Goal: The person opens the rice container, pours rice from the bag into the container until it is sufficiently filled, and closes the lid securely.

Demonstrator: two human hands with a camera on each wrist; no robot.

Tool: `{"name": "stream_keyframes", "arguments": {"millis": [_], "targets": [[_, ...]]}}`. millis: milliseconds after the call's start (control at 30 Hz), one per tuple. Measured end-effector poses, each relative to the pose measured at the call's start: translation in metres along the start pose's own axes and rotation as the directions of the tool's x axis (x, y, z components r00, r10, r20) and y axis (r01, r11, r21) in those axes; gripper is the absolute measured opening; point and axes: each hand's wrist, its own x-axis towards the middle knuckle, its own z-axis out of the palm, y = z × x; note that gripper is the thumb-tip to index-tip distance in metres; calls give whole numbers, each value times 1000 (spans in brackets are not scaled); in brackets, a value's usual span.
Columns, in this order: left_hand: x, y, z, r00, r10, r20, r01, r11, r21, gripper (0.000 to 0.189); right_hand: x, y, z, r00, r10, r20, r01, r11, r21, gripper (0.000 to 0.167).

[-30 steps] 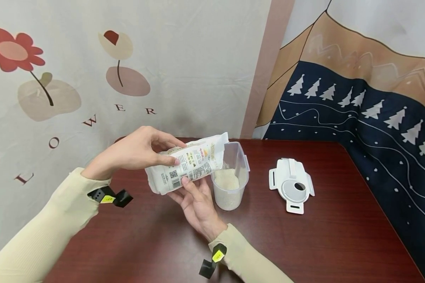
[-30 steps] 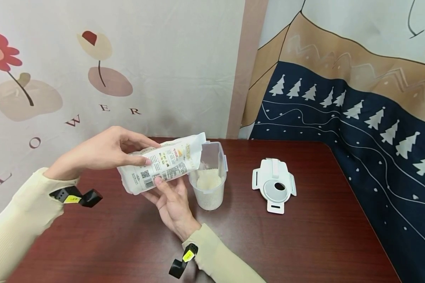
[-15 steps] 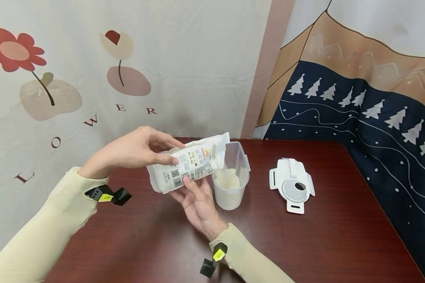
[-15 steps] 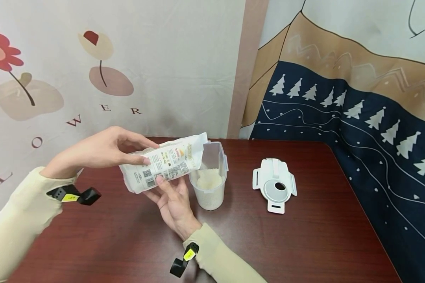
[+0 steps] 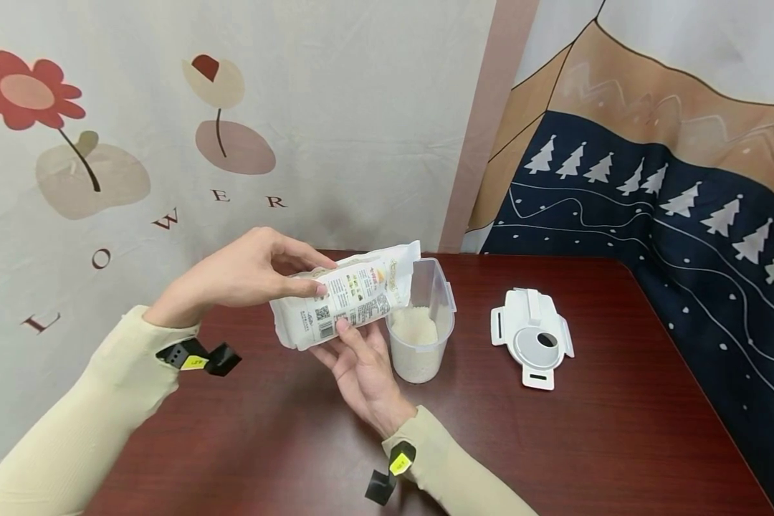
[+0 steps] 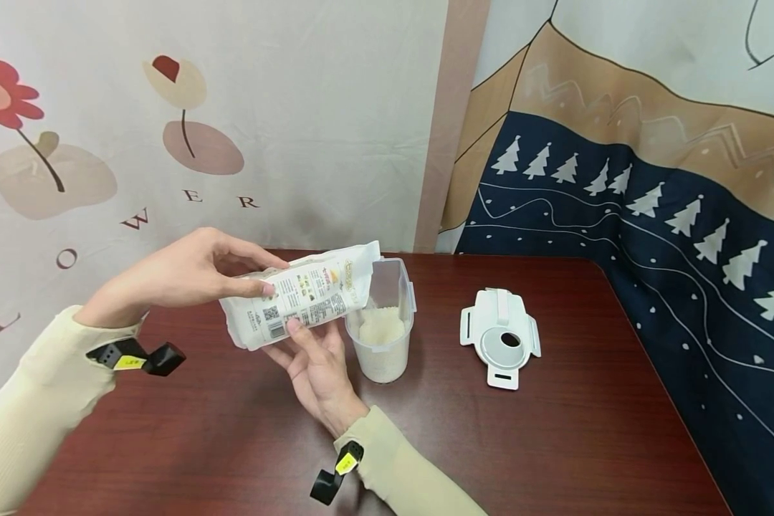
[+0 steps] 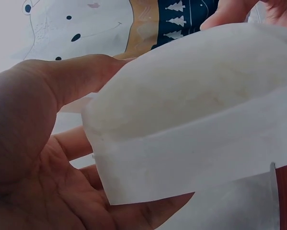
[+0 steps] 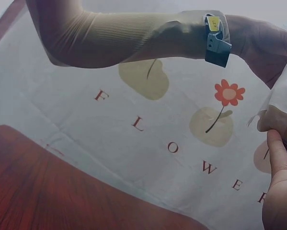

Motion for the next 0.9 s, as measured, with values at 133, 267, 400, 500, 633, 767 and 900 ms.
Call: {"name": "stream_keyframes", "arguments": {"millis": [133,267,400,500,633,767,900], "targets": [[1,1,1,1000,-2,-9,2,1000,-3,31,0,-1,0,1000,-4,4,4,1000,3,49],[2,2,1,1000,-8,-20,7,1000,-5,30,0,-2,0,1000,-4,3,4,1000,6,48],[3,2,2,999,-18,-29,18,1000,7,28,0,-3,1,1000,-4,1,4,1000,4,47],[4,2,3,999,-29,-34,30,999,29,27,0,-3,1,1000,1,-2,-1,1000,5,47],[5,2,3,999,-38,-39,39,998,44,26,0,-3,2,1000,3,-8,-3,1000,8,48],[5,3,3,998,-35,-44,36,999,33,26,-1,-3,3,1000,4,-9,-4,1000,14,48],[5,3,3,998,-43,-44,44,999,23,26,-1,-3,3,1000,8,-9,-8,1000,21,47]]}}
